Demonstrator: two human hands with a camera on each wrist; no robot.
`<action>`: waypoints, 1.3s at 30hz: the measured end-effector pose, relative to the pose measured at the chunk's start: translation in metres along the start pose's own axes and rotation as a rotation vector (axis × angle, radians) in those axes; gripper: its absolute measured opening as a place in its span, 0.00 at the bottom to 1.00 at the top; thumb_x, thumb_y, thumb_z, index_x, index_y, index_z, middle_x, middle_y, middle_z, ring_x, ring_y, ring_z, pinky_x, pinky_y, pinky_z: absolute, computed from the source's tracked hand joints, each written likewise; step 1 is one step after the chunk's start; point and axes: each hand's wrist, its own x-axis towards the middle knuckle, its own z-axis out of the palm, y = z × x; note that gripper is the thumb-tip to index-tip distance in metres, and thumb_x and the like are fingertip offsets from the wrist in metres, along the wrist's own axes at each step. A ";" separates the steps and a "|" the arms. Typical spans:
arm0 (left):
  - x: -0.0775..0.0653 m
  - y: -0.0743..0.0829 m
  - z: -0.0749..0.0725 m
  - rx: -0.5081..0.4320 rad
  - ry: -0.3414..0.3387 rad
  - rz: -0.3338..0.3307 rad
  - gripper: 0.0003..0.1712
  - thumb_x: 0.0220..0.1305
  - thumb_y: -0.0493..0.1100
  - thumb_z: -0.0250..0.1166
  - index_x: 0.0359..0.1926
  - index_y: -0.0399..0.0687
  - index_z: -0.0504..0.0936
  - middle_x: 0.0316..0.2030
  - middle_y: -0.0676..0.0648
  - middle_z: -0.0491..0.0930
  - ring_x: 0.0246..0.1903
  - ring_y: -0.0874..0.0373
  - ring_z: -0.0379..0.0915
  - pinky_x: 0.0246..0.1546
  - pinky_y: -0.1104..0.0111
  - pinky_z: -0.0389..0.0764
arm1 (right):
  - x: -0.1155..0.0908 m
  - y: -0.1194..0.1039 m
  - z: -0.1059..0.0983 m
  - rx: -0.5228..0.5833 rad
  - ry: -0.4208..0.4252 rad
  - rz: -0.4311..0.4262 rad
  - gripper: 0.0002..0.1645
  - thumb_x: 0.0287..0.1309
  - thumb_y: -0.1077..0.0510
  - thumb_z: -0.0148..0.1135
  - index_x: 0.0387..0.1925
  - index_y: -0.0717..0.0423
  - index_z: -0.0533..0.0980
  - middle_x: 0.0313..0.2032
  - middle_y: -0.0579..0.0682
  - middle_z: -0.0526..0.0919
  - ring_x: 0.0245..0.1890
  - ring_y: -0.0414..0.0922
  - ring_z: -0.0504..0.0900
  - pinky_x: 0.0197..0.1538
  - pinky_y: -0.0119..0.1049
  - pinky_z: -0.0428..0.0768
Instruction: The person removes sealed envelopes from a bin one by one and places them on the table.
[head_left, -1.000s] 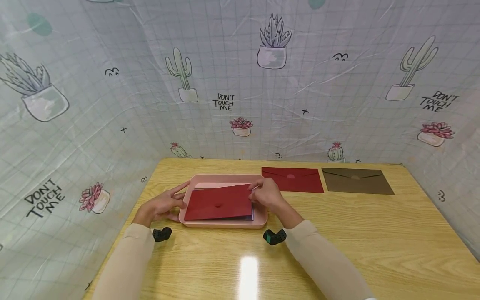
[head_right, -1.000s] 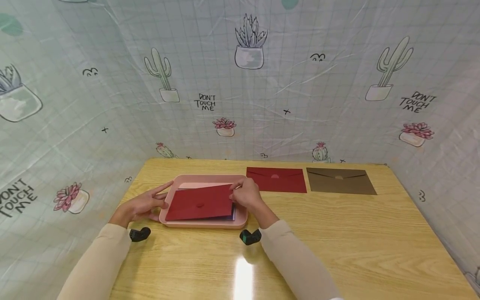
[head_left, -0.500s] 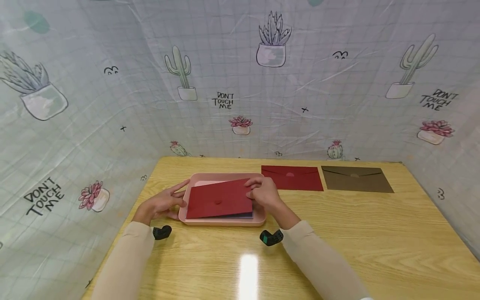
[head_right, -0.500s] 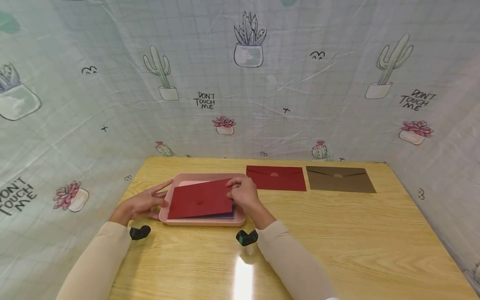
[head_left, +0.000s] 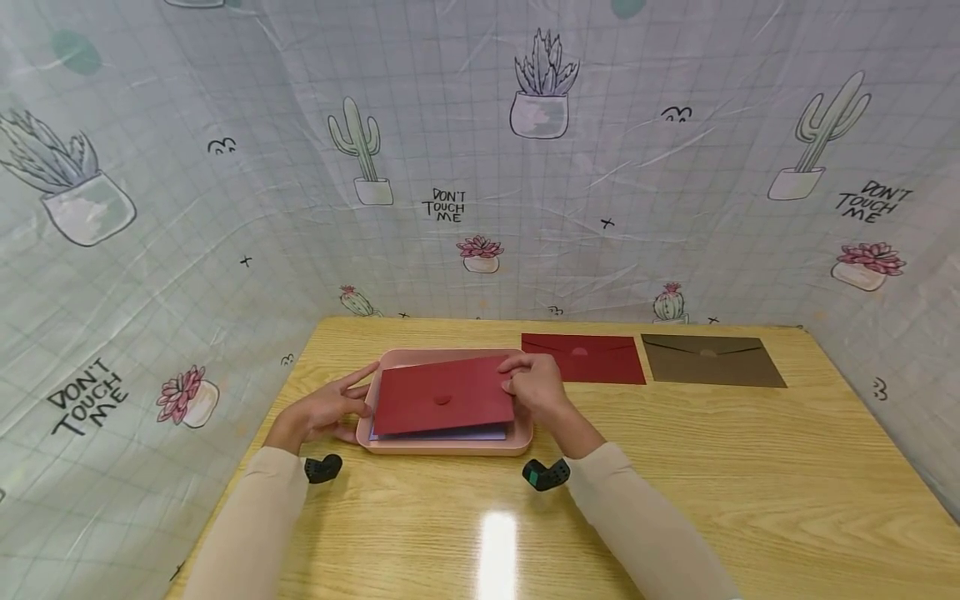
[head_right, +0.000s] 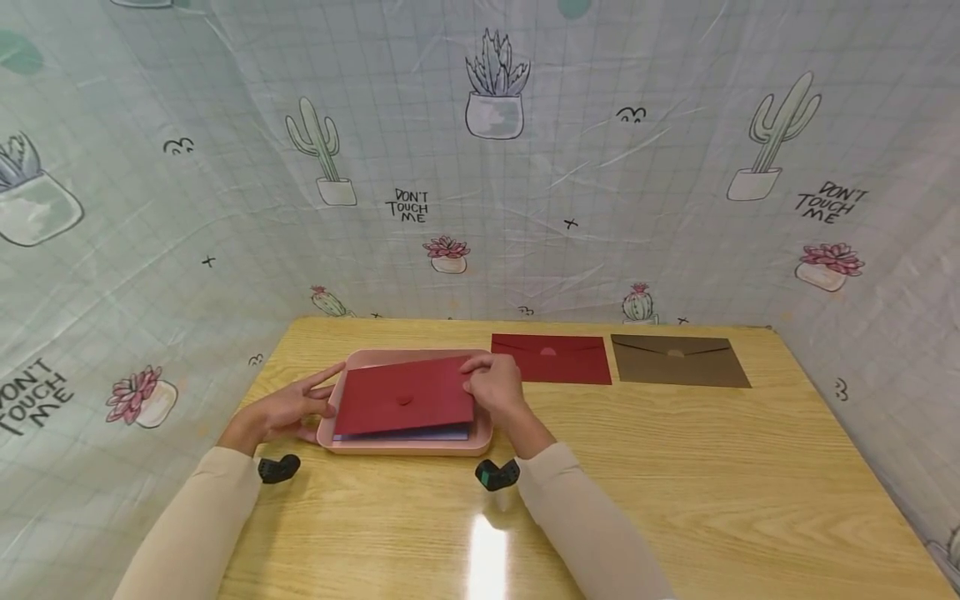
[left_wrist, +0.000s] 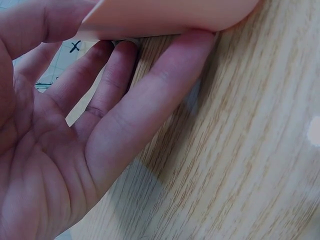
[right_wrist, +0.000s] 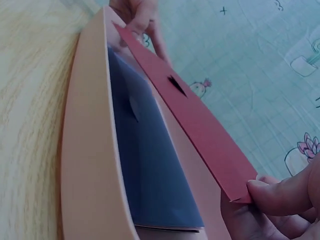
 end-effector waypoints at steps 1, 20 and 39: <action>0.001 0.000 0.000 0.002 -0.005 0.004 0.57 0.68 0.33 0.61 0.84 0.75 0.41 0.84 0.39 0.43 0.62 0.44 0.79 0.44 0.50 0.89 | 0.000 0.000 -0.001 0.006 0.000 0.001 0.11 0.60 0.73 0.63 0.40 0.62 0.87 0.43 0.58 0.87 0.36 0.45 0.83 0.32 0.31 0.80; 0.002 -0.001 0.003 -0.014 0.005 -0.019 0.57 0.68 0.34 0.63 0.84 0.75 0.42 0.84 0.39 0.43 0.63 0.44 0.76 0.38 0.54 0.90 | 0.002 0.002 -0.028 0.035 -0.012 0.017 0.13 0.63 0.72 0.62 0.43 0.62 0.88 0.55 0.61 0.84 0.39 0.47 0.86 0.39 0.35 0.88; 0.002 0.000 0.001 -0.008 -0.001 -0.012 0.57 0.69 0.33 0.62 0.84 0.76 0.41 0.84 0.39 0.43 0.58 0.44 0.80 0.45 0.48 0.89 | 0.009 -0.006 -0.065 0.001 -0.023 0.026 0.13 0.64 0.71 0.62 0.46 0.62 0.88 0.49 0.61 0.87 0.37 0.46 0.85 0.38 0.35 0.88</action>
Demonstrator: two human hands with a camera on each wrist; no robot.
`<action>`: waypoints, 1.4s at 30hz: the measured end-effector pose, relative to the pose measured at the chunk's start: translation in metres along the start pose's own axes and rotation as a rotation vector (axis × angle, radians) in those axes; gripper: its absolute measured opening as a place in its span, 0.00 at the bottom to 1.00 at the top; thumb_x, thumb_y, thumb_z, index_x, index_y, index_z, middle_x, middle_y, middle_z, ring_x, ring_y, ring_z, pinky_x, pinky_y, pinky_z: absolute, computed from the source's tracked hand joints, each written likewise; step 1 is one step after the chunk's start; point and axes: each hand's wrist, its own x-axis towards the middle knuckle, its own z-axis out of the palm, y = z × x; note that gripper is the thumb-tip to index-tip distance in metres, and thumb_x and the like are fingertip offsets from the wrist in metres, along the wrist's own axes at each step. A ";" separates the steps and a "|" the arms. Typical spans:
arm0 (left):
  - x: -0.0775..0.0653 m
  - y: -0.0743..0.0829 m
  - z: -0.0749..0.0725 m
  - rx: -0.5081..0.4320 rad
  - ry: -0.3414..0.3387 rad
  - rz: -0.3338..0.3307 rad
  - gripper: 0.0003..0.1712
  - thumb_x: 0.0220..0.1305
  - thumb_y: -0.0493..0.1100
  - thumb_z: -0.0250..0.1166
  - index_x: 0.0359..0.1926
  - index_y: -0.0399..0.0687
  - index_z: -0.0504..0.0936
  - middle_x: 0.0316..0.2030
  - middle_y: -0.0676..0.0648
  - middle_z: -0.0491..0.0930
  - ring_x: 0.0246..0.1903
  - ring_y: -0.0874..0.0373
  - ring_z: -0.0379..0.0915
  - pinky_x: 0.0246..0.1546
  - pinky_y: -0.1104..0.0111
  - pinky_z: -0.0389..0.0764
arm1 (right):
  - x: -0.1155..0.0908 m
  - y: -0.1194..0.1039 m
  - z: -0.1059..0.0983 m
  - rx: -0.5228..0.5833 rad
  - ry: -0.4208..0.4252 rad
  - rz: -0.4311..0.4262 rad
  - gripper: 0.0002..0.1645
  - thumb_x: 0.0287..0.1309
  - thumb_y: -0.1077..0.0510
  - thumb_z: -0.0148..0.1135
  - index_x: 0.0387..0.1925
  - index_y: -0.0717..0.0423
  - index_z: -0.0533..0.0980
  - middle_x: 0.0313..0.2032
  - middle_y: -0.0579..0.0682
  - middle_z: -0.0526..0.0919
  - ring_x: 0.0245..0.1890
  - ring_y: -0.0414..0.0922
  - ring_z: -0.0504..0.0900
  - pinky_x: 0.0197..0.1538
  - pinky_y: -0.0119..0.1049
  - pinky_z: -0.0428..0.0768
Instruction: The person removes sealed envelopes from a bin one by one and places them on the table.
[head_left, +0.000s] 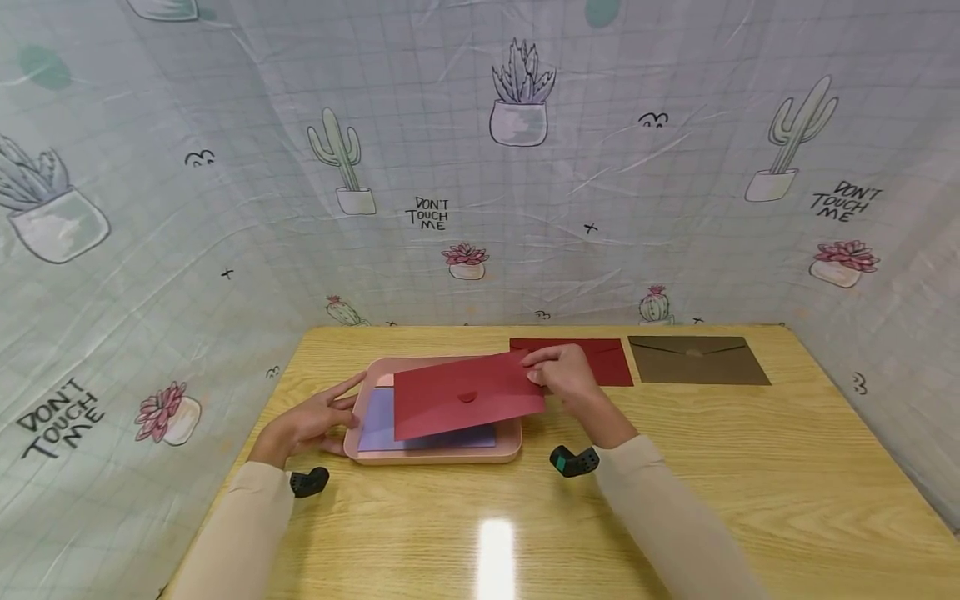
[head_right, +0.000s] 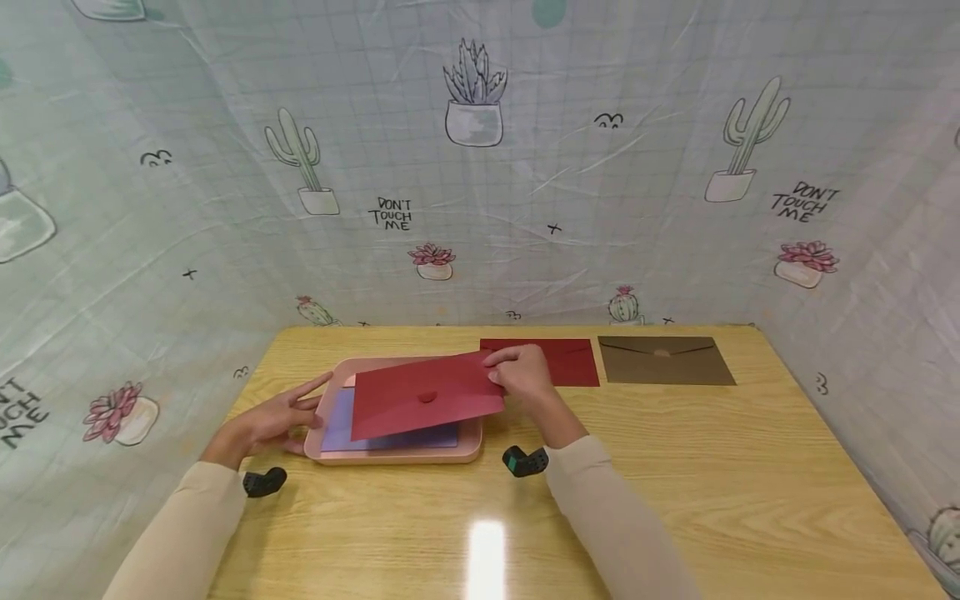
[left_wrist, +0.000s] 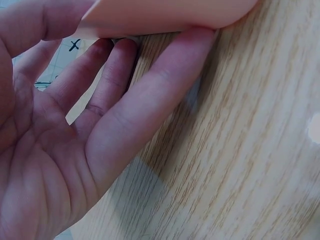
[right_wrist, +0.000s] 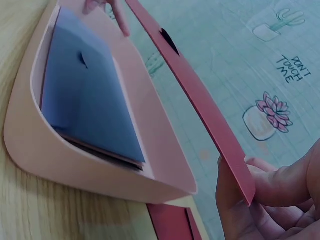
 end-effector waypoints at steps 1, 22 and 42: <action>0.000 0.000 0.000 0.001 0.001 0.000 0.57 0.70 0.33 0.62 0.84 0.76 0.41 0.84 0.39 0.43 0.58 0.44 0.80 0.45 0.48 0.89 | 0.000 0.000 -0.003 0.002 -0.002 0.004 0.14 0.64 0.71 0.62 0.46 0.62 0.88 0.48 0.60 0.87 0.37 0.46 0.85 0.38 0.35 0.88; -0.004 0.001 -0.001 -0.003 -0.006 0.011 0.57 0.68 0.33 0.63 0.84 0.74 0.40 0.84 0.38 0.43 0.64 0.39 0.77 0.48 0.47 0.88 | 0.003 0.008 -0.044 -0.019 -0.047 -0.005 0.17 0.69 0.67 0.57 0.55 0.66 0.84 0.61 0.65 0.80 0.48 0.49 0.86 0.46 0.37 0.89; 0.002 0.002 -0.004 -0.008 -0.002 0.004 0.57 0.67 0.34 0.63 0.84 0.74 0.41 0.84 0.38 0.43 0.65 0.39 0.75 0.47 0.47 0.89 | -0.001 0.006 -0.075 -0.026 -0.031 0.023 0.19 0.71 0.67 0.57 0.58 0.68 0.82 0.58 0.63 0.83 0.40 0.41 0.85 0.45 0.35 0.88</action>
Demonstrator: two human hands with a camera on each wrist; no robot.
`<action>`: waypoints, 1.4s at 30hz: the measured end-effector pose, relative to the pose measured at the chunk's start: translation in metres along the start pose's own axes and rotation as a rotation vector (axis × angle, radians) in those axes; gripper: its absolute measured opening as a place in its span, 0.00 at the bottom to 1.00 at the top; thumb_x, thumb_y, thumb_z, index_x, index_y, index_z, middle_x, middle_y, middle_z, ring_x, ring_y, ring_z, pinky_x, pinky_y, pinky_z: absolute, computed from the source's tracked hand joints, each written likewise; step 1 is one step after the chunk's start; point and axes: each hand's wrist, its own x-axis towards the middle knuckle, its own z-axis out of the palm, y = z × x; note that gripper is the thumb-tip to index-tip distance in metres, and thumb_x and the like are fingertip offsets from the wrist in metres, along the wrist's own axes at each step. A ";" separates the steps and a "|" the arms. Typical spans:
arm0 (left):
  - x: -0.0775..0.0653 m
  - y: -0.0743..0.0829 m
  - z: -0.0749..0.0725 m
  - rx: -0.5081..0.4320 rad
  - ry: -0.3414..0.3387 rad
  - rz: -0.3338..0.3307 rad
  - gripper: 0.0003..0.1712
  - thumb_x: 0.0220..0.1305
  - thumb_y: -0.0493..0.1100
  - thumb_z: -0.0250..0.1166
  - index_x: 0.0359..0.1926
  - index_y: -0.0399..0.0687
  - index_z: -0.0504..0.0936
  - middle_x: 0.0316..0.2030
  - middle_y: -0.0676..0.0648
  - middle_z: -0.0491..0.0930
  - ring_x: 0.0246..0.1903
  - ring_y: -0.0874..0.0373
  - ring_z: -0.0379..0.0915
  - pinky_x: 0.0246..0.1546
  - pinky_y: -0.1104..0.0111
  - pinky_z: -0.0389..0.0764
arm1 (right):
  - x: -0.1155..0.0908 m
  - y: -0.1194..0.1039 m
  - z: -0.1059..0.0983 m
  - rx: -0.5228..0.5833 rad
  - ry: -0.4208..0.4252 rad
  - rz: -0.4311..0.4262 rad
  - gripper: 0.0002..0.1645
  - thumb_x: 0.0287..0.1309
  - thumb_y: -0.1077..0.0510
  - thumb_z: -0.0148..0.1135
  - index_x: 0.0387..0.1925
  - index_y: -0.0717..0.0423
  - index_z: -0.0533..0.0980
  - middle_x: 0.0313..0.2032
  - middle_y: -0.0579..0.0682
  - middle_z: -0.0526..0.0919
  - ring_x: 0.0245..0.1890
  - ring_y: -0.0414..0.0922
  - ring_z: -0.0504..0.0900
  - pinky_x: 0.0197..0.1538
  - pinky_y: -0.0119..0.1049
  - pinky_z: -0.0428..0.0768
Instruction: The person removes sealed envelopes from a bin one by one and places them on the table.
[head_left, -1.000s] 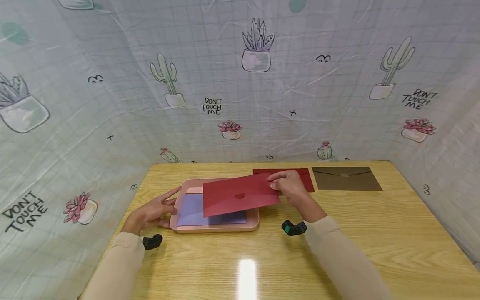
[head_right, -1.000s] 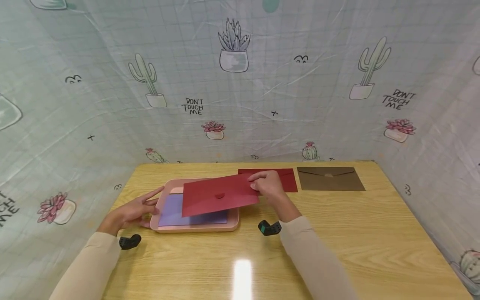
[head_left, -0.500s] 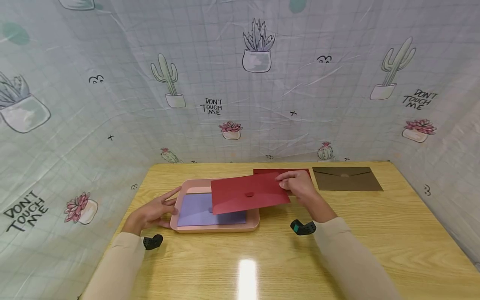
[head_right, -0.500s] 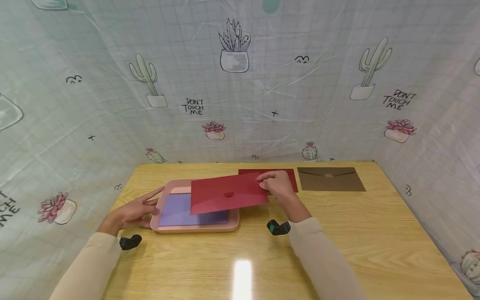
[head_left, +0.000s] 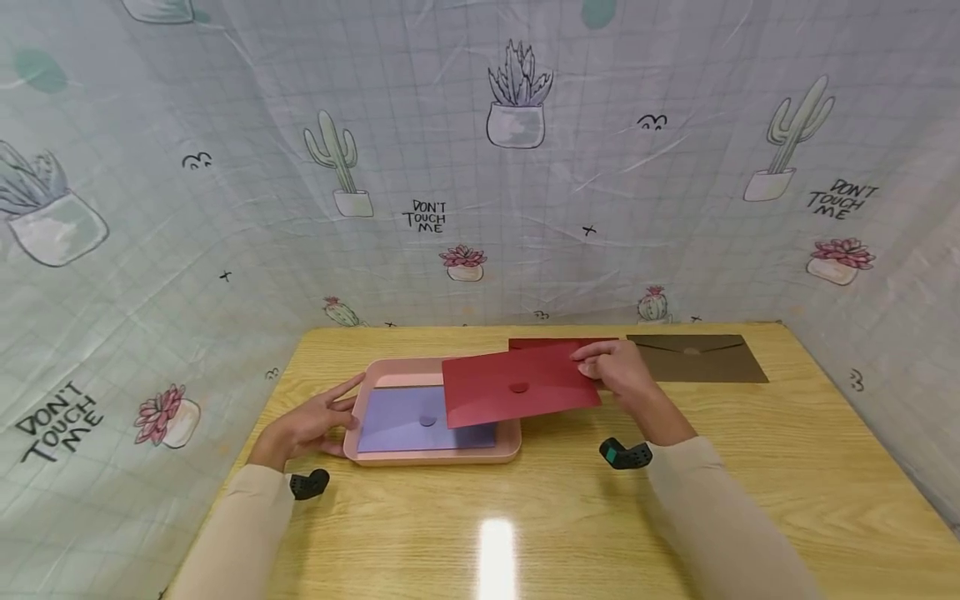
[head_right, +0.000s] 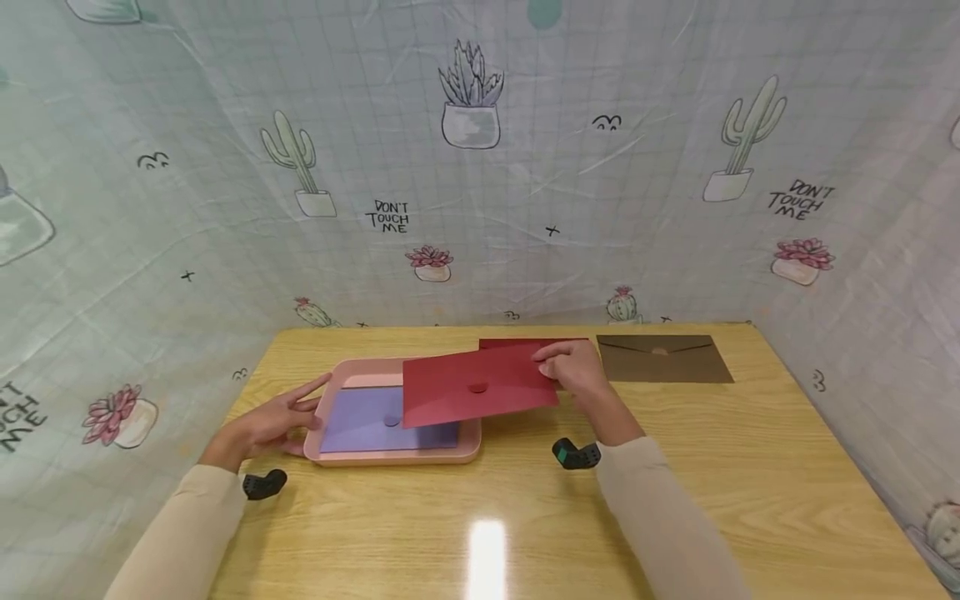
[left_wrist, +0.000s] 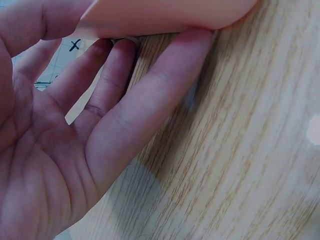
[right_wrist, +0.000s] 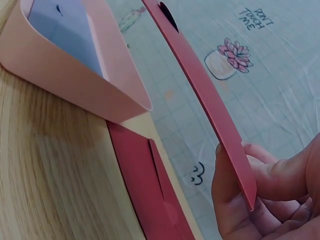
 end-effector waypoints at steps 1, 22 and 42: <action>0.001 0.000 0.000 0.000 -0.001 0.000 0.57 0.67 0.34 0.64 0.84 0.74 0.42 0.84 0.38 0.43 0.65 0.39 0.75 0.47 0.48 0.89 | 0.000 0.000 -0.002 0.003 0.002 0.000 0.19 0.71 0.67 0.57 0.58 0.69 0.81 0.56 0.62 0.84 0.39 0.40 0.85 0.44 0.34 0.88; 0.002 0.001 -0.001 0.018 -0.001 0.002 0.57 0.68 0.34 0.63 0.84 0.74 0.42 0.84 0.37 0.43 0.65 0.37 0.76 0.46 0.47 0.89 | 0.001 0.018 -0.030 -0.062 0.037 0.003 0.20 0.72 0.66 0.55 0.61 0.69 0.80 0.69 0.68 0.74 0.39 0.37 0.83 0.41 0.29 0.85; 0.004 0.001 -0.003 0.007 -0.001 0.005 0.57 0.68 0.34 0.64 0.84 0.75 0.42 0.84 0.38 0.44 0.64 0.38 0.78 0.45 0.47 0.89 | -0.008 0.026 -0.056 -0.073 0.071 0.018 0.22 0.72 0.66 0.56 0.63 0.70 0.77 0.64 0.65 0.78 0.39 0.37 0.82 0.40 0.30 0.85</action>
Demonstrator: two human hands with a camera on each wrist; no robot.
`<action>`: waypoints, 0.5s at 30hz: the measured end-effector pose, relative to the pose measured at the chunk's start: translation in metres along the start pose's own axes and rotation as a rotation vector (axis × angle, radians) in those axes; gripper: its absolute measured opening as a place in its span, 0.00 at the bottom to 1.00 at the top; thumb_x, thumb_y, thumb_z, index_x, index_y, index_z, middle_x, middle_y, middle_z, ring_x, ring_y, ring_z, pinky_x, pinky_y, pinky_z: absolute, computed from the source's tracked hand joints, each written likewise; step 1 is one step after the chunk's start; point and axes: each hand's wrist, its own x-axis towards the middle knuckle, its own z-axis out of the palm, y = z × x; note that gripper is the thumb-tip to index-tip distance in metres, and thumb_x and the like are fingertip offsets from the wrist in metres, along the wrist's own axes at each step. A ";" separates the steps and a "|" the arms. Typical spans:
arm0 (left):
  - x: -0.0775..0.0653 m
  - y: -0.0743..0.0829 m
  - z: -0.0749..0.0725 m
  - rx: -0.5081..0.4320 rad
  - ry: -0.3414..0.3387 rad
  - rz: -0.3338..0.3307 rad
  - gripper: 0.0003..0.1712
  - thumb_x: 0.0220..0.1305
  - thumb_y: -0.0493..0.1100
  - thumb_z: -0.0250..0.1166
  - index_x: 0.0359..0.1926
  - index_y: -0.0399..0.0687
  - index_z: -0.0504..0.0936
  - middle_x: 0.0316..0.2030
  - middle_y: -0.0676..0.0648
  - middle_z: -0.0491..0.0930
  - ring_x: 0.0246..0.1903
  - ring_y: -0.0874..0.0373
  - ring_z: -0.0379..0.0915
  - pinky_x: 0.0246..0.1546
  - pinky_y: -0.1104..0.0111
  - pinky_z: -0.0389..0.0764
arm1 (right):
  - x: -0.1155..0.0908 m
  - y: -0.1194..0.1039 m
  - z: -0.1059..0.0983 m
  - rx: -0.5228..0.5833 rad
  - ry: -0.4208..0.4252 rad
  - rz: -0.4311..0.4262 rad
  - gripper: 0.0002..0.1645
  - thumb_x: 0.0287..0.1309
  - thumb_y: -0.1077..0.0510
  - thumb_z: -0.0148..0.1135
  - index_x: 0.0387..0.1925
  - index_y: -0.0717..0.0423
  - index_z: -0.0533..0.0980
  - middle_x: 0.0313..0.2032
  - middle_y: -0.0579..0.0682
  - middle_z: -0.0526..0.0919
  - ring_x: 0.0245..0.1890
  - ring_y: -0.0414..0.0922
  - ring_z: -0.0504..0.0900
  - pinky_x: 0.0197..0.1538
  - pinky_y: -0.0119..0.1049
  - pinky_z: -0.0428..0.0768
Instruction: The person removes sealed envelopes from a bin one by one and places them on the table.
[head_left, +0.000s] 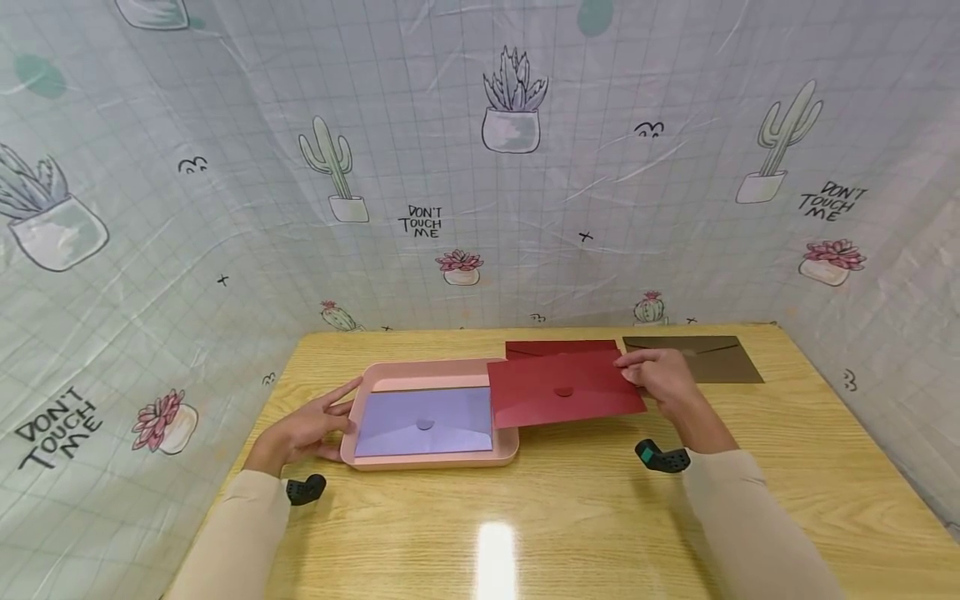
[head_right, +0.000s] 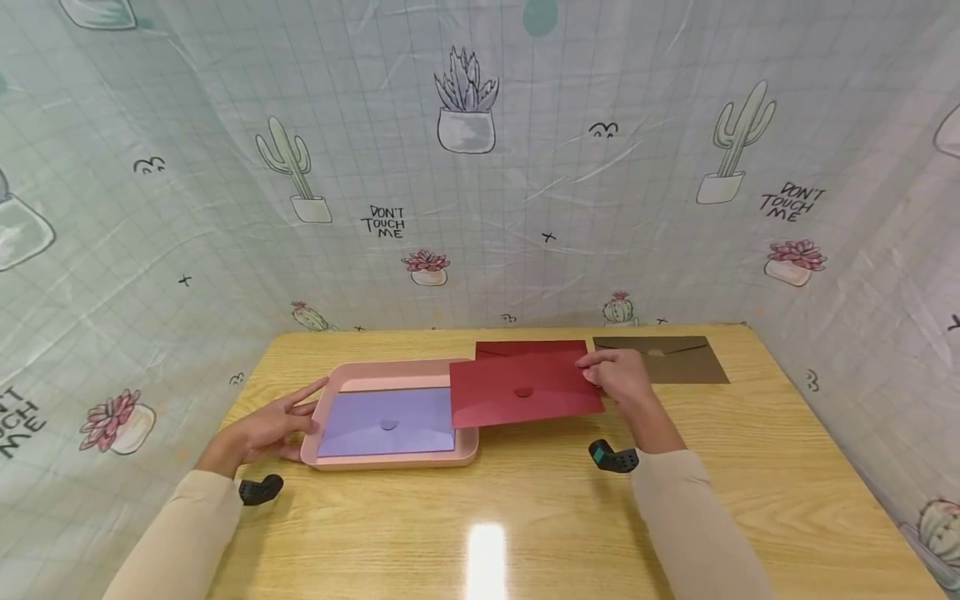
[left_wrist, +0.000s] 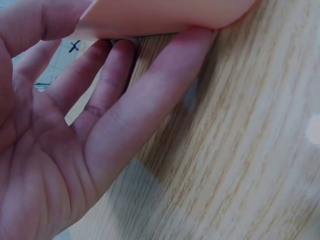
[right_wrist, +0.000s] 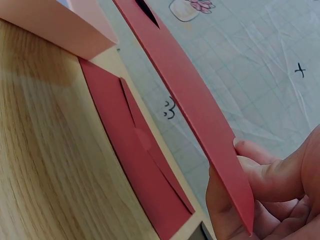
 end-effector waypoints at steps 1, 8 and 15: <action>0.000 0.000 0.000 0.001 0.000 0.000 0.57 0.68 0.34 0.64 0.84 0.75 0.42 0.84 0.38 0.44 0.64 0.38 0.77 0.45 0.47 0.89 | 0.000 0.000 -0.002 0.000 0.000 -0.001 0.22 0.73 0.66 0.56 0.63 0.70 0.77 0.65 0.66 0.77 0.39 0.37 0.82 0.40 0.30 0.86; 0.000 0.000 0.001 -0.002 0.000 0.008 0.57 0.68 0.34 0.64 0.84 0.75 0.42 0.84 0.37 0.44 0.62 0.39 0.79 0.44 0.47 0.89 | -0.002 0.005 -0.015 0.002 0.020 -0.006 0.22 0.73 0.66 0.55 0.63 0.72 0.76 0.64 0.67 0.76 0.38 0.36 0.83 0.42 0.29 0.87; 0.000 0.002 0.000 0.004 -0.008 0.003 0.57 0.68 0.33 0.63 0.84 0.74 0.41 0.84 0.37 0.43 0.63 0.38 0.78 0.45 0.47 0.89 | -0.004 0.010 -0.027 -0.018 0.039 -0.015 0.22 0.73 0.65 0.55 0.63 0.72 0.76 0.64 0.68 0.76 0.38 0.35 0.84 0.42 0.30 0.87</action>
